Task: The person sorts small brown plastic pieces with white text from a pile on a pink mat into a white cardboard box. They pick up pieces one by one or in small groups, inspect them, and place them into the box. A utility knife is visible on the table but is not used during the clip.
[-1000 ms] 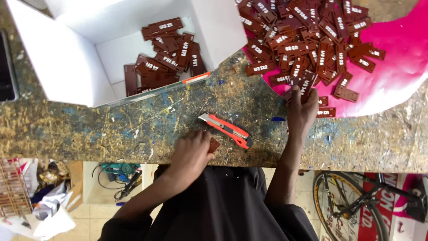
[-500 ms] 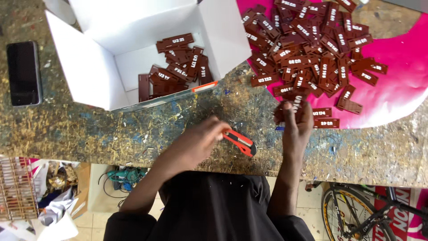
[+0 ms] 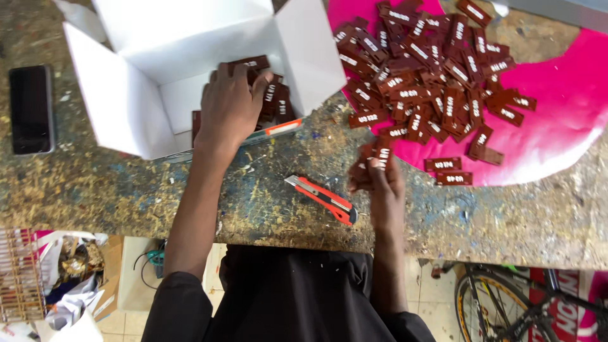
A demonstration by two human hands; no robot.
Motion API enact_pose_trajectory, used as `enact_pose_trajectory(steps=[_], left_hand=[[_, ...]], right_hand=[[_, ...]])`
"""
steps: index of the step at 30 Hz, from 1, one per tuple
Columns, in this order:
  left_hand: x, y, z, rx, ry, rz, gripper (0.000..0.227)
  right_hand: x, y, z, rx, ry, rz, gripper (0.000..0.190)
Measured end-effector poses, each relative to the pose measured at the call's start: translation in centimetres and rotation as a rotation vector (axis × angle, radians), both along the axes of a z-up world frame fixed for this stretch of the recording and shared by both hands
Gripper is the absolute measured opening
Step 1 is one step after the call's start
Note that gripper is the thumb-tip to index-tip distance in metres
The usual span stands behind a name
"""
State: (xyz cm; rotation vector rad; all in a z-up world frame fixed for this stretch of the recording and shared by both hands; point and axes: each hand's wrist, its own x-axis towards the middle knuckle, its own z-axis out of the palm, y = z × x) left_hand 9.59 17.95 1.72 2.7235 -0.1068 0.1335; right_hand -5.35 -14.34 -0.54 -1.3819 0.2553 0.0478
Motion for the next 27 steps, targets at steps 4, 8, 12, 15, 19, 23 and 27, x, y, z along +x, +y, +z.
enact_pose_trajectory(steps=[4, 8, 12, 15, 19, 23, 27], left_hand=[[-3.6, -4.7, 5.6, -0.044, -0.285, -0.027, 0.034], [-9.5, -10.0, 6.2, -0.768, -0.125, -0.252, 0.04], [-11.4, -12.5, 3.4, -1.061, 0.419, -0.309, 0.063], [-10.9, -13.1, 2.2, -1.255, 0.546, -0.253, 0.058], [-11.0, -14.1, 1.6, -1.375, 0.535, -0.096, 0.074], [-10.7, -14.1, 0.7, -1.866, 0.446, -0.056, 0.067], [-11.5, -14.3, 2.4, -2.027, 0.458, -0.151, 0.091]], right_hand=[[-0.2, 1.1, -0.7, 0.252, -0.028, 0.072, 0.048], [0.0, 1.8, -1.6, 0.158, -0.035, -0.036, 0.027], [0.3, 3.0, 0.7, 0.087, -0.006, 0.024, 0.033], [0.3, 5.5, 4.9, 0.151, -0.038, -0.079, 0.027], [0.6, 2.7, 0.6, 0.158, -0.023, -0.03, 0.049], [0.8, 1.6, 0.0, 0.022, -0.095, -0.197, 0.028], [1.1, -0.1, 1.0, 0.164, -0.093, -0.235, 0.019]])
